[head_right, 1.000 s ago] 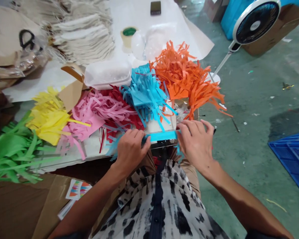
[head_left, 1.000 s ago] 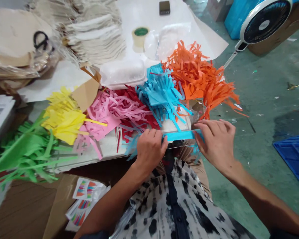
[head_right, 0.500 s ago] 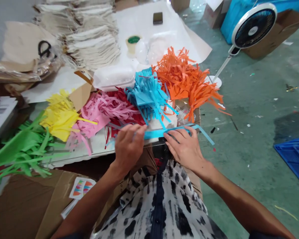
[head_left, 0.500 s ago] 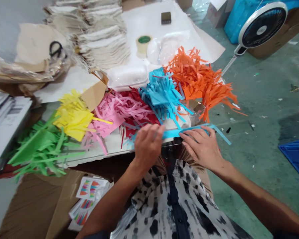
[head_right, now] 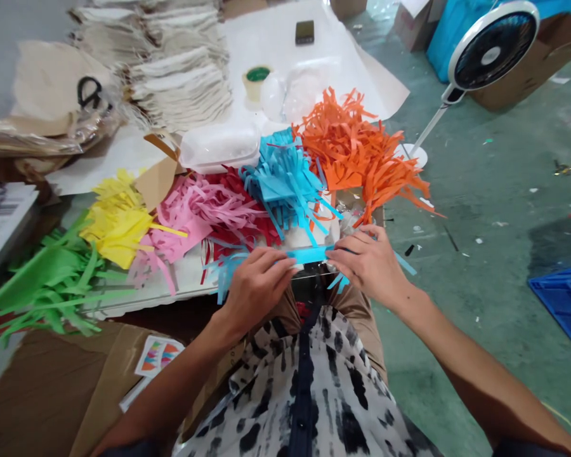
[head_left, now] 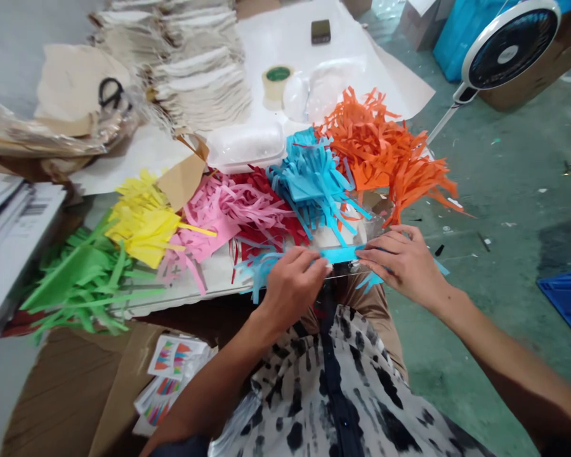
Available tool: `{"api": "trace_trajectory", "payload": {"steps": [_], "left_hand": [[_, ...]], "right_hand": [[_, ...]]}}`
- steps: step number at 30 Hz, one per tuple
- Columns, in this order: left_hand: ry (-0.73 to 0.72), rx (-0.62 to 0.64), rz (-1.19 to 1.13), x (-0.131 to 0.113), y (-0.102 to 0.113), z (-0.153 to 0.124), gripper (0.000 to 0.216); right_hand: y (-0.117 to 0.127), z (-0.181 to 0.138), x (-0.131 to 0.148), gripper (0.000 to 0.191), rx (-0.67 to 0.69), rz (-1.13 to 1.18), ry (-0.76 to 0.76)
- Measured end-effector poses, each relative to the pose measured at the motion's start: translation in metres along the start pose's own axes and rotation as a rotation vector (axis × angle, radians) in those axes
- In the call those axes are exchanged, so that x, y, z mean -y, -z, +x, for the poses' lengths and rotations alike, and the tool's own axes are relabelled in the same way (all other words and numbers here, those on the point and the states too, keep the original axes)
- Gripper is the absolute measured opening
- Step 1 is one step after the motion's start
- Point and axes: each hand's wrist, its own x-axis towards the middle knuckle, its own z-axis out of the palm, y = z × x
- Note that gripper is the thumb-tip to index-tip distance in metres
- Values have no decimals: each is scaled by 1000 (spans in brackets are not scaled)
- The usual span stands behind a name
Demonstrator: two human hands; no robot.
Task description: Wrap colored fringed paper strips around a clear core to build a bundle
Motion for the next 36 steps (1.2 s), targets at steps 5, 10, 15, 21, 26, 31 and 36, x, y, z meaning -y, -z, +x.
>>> {"api": "trace_trajectory", "payload": {"steps": [5, 10, 15, 21, 26, 31, 36], "left_hand": [[42, 89, -152, -9, -21, 19, 9], [74, 80, -135, -4, -23, 21, 16], [225, 76, -168, 1, -15, 15, 18], [308, 105, 12, 6, -10, 13, 21], [315, 121, 108, 10, -12, 12, 22], [160, 28, 111, 4, -17, 13, 12], [-70, 50, 65, -2, -20, 10, 23]], "right_hand": [[-3, 3, 4, 20, 36, -45, -61], [-5, 9, 10, 27, 109, -28, -164], [-5, 13, 8, 24, 104, 109, -283], [-6, 19, 10, 25, 137, -13, -350], [-3, 27, 14, 25, 205, -96, -343], [-3, 23, 27, 18, 89, -219, -258], [-7, 10, 33, 25, 17, -152, -75]]}}
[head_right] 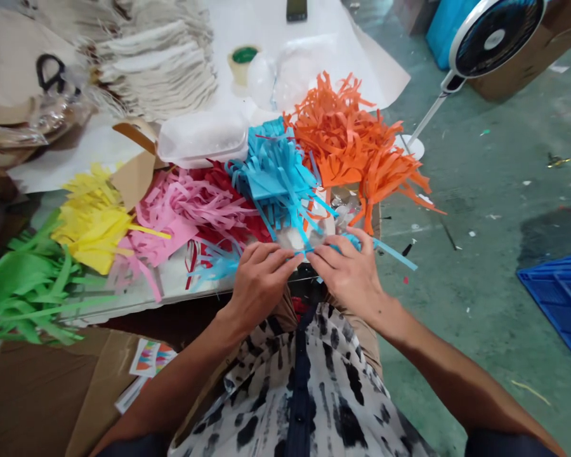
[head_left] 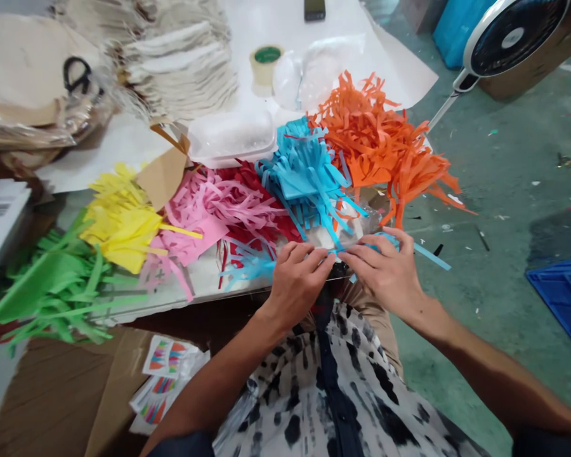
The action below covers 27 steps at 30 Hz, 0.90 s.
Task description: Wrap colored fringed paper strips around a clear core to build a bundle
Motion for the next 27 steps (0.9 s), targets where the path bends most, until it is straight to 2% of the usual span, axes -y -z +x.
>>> {"api": "trace_trajectory", "payload": {"steps": [6, 9, 11, 15, 20, 24, 27], "left_hand": [[88, -61, 144, 25, 32, -27, 22], [167, -122, 185, 25, 42, -27, 21], [160, -118, 82, 16, 39, -17, 20], [84, -2, -149, -3, 15, 7, 12], [134, 29, -111, 0, -7, 12, 11], [133, -18, -55, 3, -13, 8, 21], [155, -32, -15, 3, -14, 8, 20]], "right_hand": [[2, -6, -13, 25, -10, 111, -5], [1, -2, -16, 20, 3, 145, -33], [0, 3, -18, 18, 18, 150, -44], [0, 12, -22, 23, 52, 161, -17], [-3, 14, -27, 23, 13, 147, 40], [-8, 14, -29, 24, 26, 124, 60], [-10, 15, -29, 23, 50, 106, 38]]}}
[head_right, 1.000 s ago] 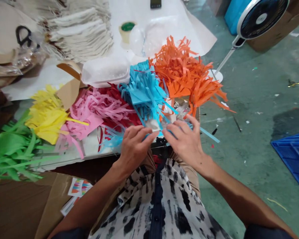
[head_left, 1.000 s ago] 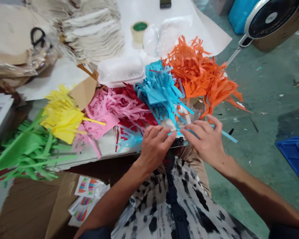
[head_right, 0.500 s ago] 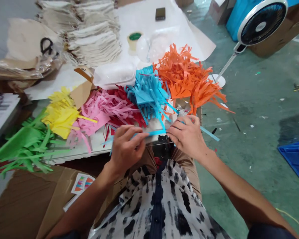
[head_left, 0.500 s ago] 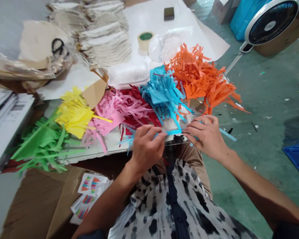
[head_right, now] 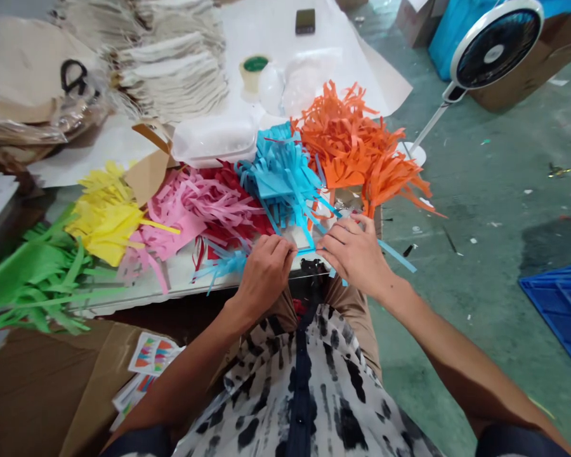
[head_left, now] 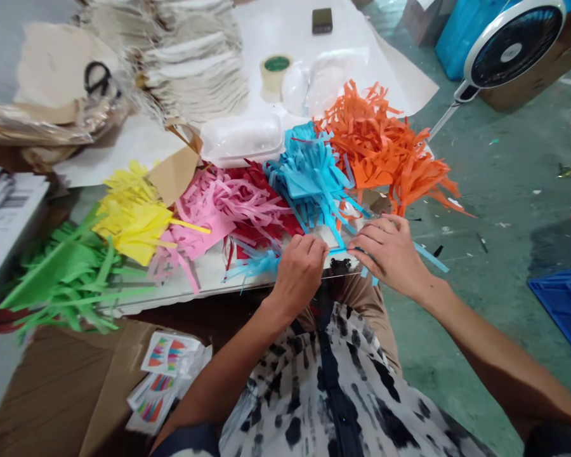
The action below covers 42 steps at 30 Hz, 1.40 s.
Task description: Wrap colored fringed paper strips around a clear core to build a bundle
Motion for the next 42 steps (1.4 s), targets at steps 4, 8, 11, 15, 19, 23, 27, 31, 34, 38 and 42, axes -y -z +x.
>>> {"api": "trace_trajectory", "payload": {"steps": [4, 8, 11, 15, 19, 23, 27, 31, 34, 38, 42], "left_hand": [[36, 53, -95, 1, 4, 0, 13], [97, 83, -145, 4, 10, 2, 9], [126, 89, -177, 5, 12, 3, 11], [171, 81, -137, 3, 13, 4, 12], [271, 78, -15, 1, 16, 5, 14], [279, 56, -36, 3, 15, 4, 8], [0, -3, -69, 6, 9, -2, 26], [-114, 14, -6, 4, 10, -15, 32], [-108, 44, -14, 0, 18, -24, 38], [-37, 60, -18, -4, 22, -31, 41], [-75, 48, 52, -2, 16, -34, 46]], "right_hand": [[0, 3, 1, 22, 13, -5, -39], [5, 5, 1, 21, 38, 17, -97], [10, 6, -1, 20, 72, 27, -157], [13, 8, 2, 16, 109, 5, -200], [11, 11, 9, 14, 95, -33, -224], [7, 10, 14, 14, 23, -65, -245], [3, 0, 15, 17, -68, -44, -93], [3, -13, 15, 21, -113, -105, -36], [7, -17, 20, 22, -138, -141, -41], [8, -13, 36, 22, -120, -106, -41], [4, -13, 42, 31, -22, -68, -71]]}}
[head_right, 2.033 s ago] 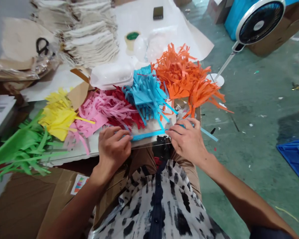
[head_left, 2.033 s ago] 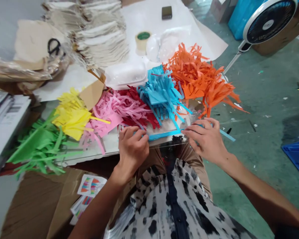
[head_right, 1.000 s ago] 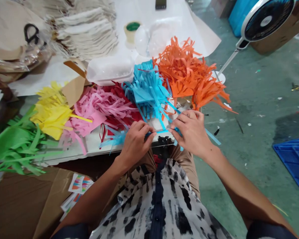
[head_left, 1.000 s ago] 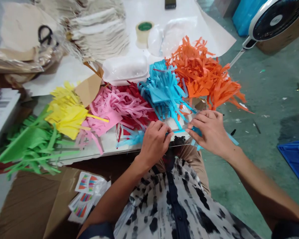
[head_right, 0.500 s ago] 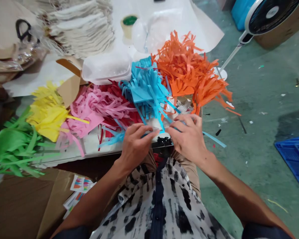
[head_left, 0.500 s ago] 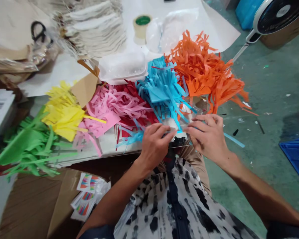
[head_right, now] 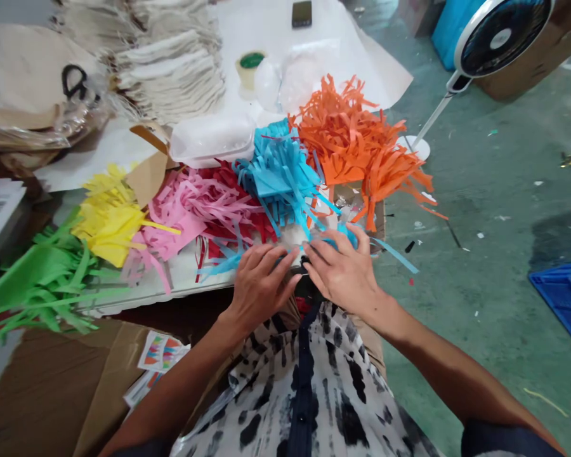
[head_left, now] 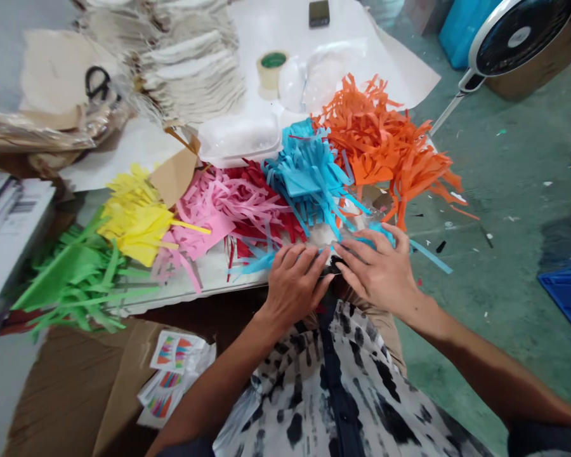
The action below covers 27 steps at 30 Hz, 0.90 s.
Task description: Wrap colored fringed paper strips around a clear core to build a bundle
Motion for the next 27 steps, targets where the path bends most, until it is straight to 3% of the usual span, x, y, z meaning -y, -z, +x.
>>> {"api": "trace_trajectory", "payload": {"steps": [8, 12, 15, 19, 21, 24, 27], "left_hand": [[-11, -11, -22, -3, -5, -9, 41], [-5, -145, 24, -8, -13, -20, 31], [-16, -252, 49, -11, -16, -28, 26], [-39, -268, 30, -18, -12, -36, 21], [-32, -261, 2, -24, -6, -37, 21], [75, -276, -157, -34, 9, -34, 21], [374, -243, -582, -40, 32, -24, 24]], "right_hand": [[7, -6, -8, 37, -30, 45, -102], [9, -4, 5, 33, 3, 1, 0], [4, -11, 16, 40, -15, -90, 51], [-2, -22, 27, 27, -144, -123, 54], [-1, -24, 31, 30, -155, -88, 90], [7, -23, 32, 40, -175, -79, 114], [19, -16, 32, 44, -317, -73, 127]]}}
